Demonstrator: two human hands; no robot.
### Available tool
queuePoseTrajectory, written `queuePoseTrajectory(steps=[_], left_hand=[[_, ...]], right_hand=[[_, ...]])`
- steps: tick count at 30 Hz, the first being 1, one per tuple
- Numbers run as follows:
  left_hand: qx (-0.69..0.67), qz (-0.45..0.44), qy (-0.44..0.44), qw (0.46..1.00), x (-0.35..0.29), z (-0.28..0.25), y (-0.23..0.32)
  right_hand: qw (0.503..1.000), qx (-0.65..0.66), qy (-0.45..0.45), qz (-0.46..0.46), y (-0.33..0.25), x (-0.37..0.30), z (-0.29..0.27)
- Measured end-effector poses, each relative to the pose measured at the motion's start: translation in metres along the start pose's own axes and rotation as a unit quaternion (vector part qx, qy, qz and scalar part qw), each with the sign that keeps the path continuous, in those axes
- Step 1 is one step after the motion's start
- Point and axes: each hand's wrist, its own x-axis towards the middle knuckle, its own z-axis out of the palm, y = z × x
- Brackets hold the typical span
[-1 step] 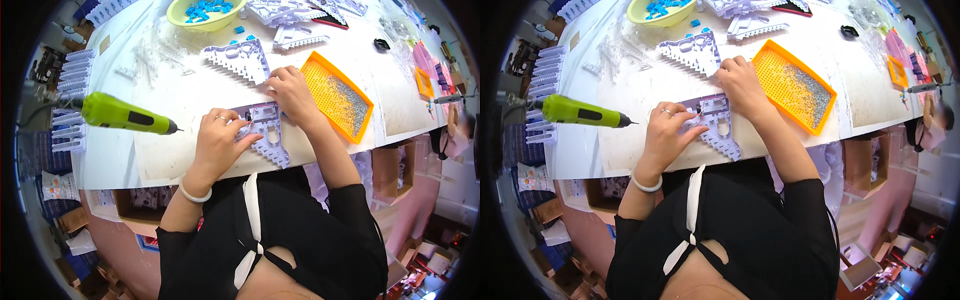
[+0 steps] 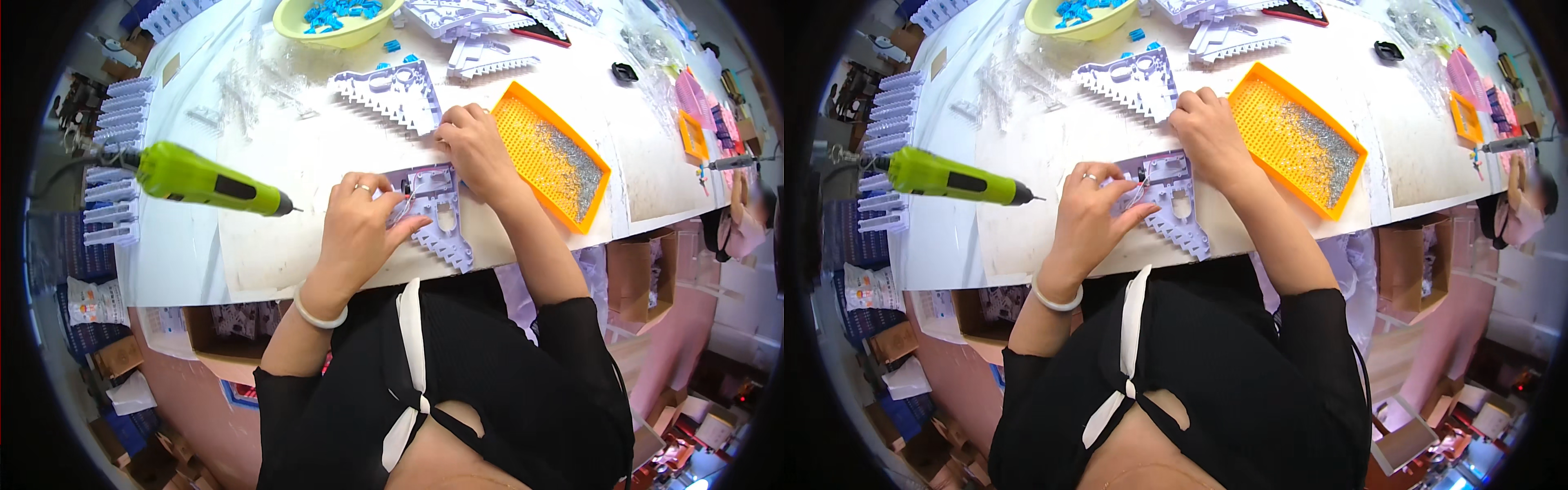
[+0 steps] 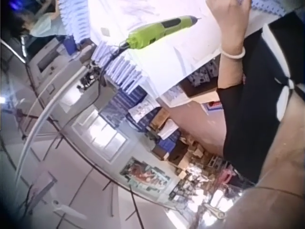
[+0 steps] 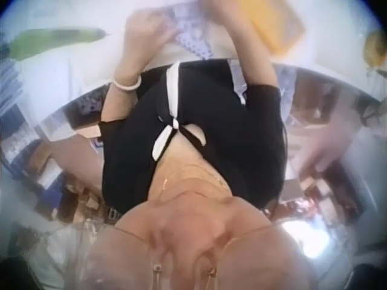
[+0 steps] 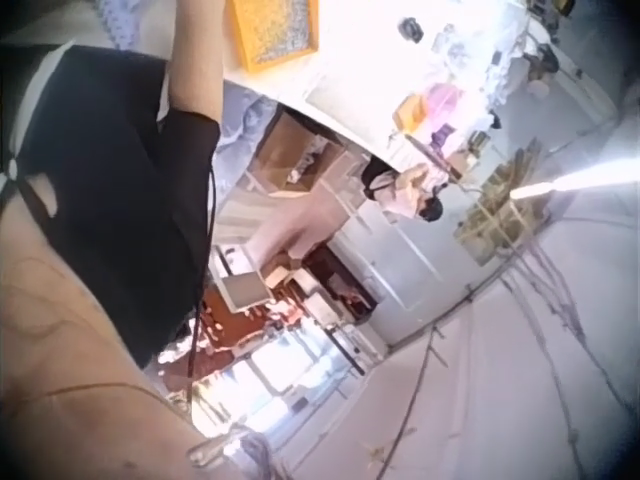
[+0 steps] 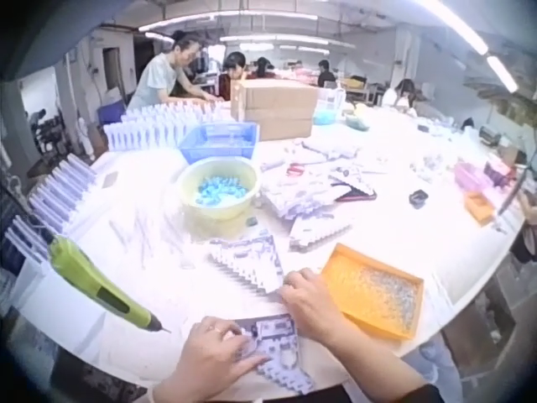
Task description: The person assembles internal components of a plastic device by applying adhesive with a hot glue gun to a plastic chassis, then inserting a circuit board, wiring, and a battery compartment.
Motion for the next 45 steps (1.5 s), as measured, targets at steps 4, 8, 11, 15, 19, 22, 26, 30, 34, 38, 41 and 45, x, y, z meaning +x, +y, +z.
queuePoseTrajectory(steps=[4, 8, 11, 15, 19, 22, 26, 30, 34, 38, 41, 45], left_hand=[[0.004, 0.004, 0.02, 1.0, -0.001, 0.014, -0.001], [-0.046, -0.025, 0.081, 0.995, -0.012, 0.023, 0.002], [-0.076, 0.065, 0.087, 0.991, -0.014, 0.022, 0.01], [-0.068, 0.154, 0.024, 0.985, -0.021, 0.019, 0.02], [-0.069, 0.162, 0.048, 0.983, -0.033, 0.023, 0.017], [-0.07, 0.142, 0.087, 0.984, -0.034, 0.019, 0.007], [-0.053, 0.053, 0.112, 0.991, -0.011, 0.008, -0.005], [-0.105, 0.001, 0.096, 0.99, 0.016, 0.014, -0.027], [-0.043, 0.014, 0.026, 0.999, 0.022, 0.023, -0.052], [-0.034, -0.004, -0.062, 0.997, 0.03, 0.015, -0.042], [-0.041, -0.016, -0.083, 0.996, 0.029, 0.01, -0.027], [-0.068, -0.037, -0.069, 0.995, 0.023, 0.021, -0.026]], right_hand=[[0.999, 0.03, -0.032, 0.0, -0.008, 0.007, 0.002], [0.977, 0.198, -0.055, 0.065, -0.012, 0.019, -0.002], [0.996, 0.062, 0.05, -0.034, 0.025, 0.037, 0.01], [0.999, 0.037, 0.0, -0.003, 0.039, 0.062, 0.024], [0.995, -0.041, -0.081, 0.033, 0.034, 0.068, 0.023], [0.987, -0.022, -0.145, 0.061, 0.019, 0.057, 0.015], [0.992, -0.002, -0.11, 0.054, 0.002, 0.026, 0.003], [0.995, 0.016, -0.066, 0.07, -0.014, -0.003, -0.015], [0.986, 0.052, -0.045, 0.153, -0.021, -0.048, -0.042], [0.991, 0.048, -0.045, 0.115, -0.019, -0.08, -0.039], [0.993, 0.048, 0.012, 0.111, -0.015, -0.09, -0.028], [0.987, 0.072, 0.04, 0.139, -0.016, -0.092, -0.015]])
